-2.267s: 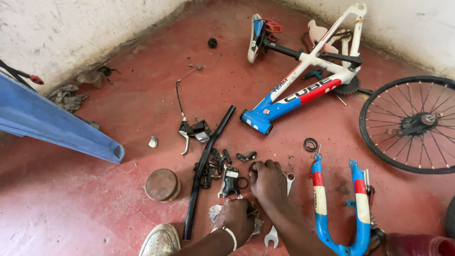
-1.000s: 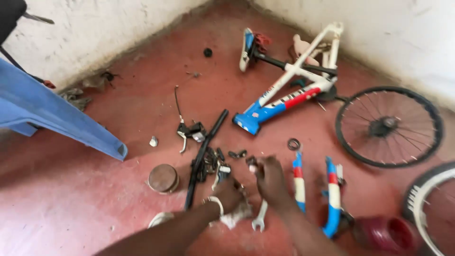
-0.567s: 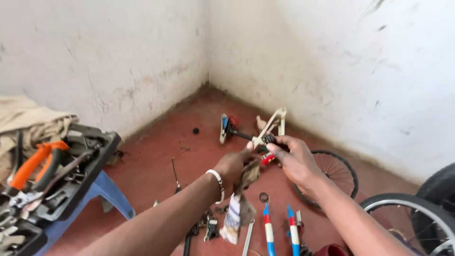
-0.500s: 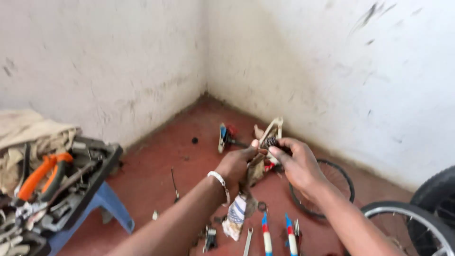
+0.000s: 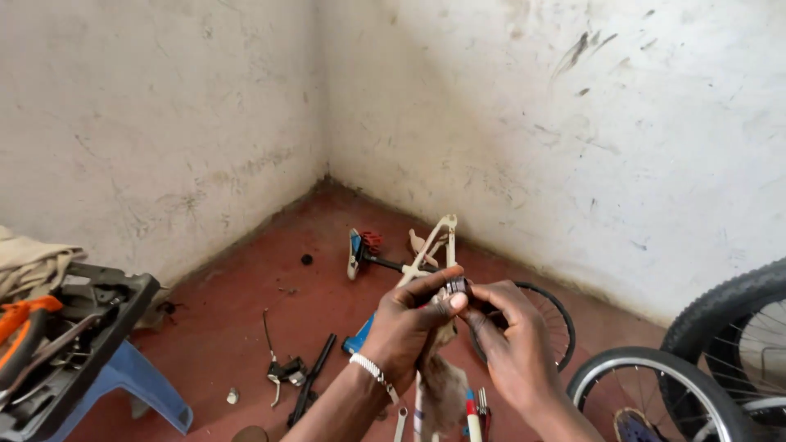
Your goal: The person cleans a bicycle headset bearing cup using a rag, wiping the inside and outside surfaces. They then pick up a second bearing cup and repeat the cleaning process with the rag.
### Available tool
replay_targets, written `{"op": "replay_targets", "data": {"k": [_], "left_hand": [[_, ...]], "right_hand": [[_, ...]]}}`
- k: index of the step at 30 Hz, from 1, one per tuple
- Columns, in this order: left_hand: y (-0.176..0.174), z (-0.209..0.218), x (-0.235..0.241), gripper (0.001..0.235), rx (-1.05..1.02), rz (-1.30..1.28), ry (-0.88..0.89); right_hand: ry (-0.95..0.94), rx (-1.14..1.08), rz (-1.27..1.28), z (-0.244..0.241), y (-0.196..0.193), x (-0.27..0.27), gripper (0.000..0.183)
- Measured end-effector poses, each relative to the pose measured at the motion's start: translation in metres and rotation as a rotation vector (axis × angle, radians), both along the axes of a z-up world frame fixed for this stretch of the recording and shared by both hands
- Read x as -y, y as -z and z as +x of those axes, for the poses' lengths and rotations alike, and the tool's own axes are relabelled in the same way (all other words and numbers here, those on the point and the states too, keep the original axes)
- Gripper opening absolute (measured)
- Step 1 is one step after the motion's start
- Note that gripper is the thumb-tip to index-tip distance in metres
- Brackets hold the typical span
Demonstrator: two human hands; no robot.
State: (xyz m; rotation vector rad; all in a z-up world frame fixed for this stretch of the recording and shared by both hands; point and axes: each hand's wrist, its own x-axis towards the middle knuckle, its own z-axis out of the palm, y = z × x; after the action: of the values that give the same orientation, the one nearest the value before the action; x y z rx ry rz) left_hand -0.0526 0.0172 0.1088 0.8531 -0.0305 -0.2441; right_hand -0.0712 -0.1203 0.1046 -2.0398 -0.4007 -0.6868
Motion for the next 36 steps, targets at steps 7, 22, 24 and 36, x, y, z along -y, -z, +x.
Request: {"op": "replay_targets", "data": {"k": [7,22,24,36], "left_hand": [[0.000,0.006,0.002,0.039,0.017,0.065,0.053],[0.012,0.002,-0.017,0.034,0.090,0.096,-0.024],[0.016,0.003,-0.018,0.037,0.079,0.034,-0.047],[0.004,-0.010,-0.033,0.037,0.220,0.179,-0.046]], "right_hand": [[-0.040,-0.076,-0.072,0.005,-0.007,0.012,0.017],[-0.063,0.079,-0.220,0.010,0.008,-0.011,0.022],[-0.062,0.051,-0.192,0.008,0.003,-0.015,0.020],[-0.095,0.112,-0.277,0.004,-0.006,-0.016,0.040]]}}
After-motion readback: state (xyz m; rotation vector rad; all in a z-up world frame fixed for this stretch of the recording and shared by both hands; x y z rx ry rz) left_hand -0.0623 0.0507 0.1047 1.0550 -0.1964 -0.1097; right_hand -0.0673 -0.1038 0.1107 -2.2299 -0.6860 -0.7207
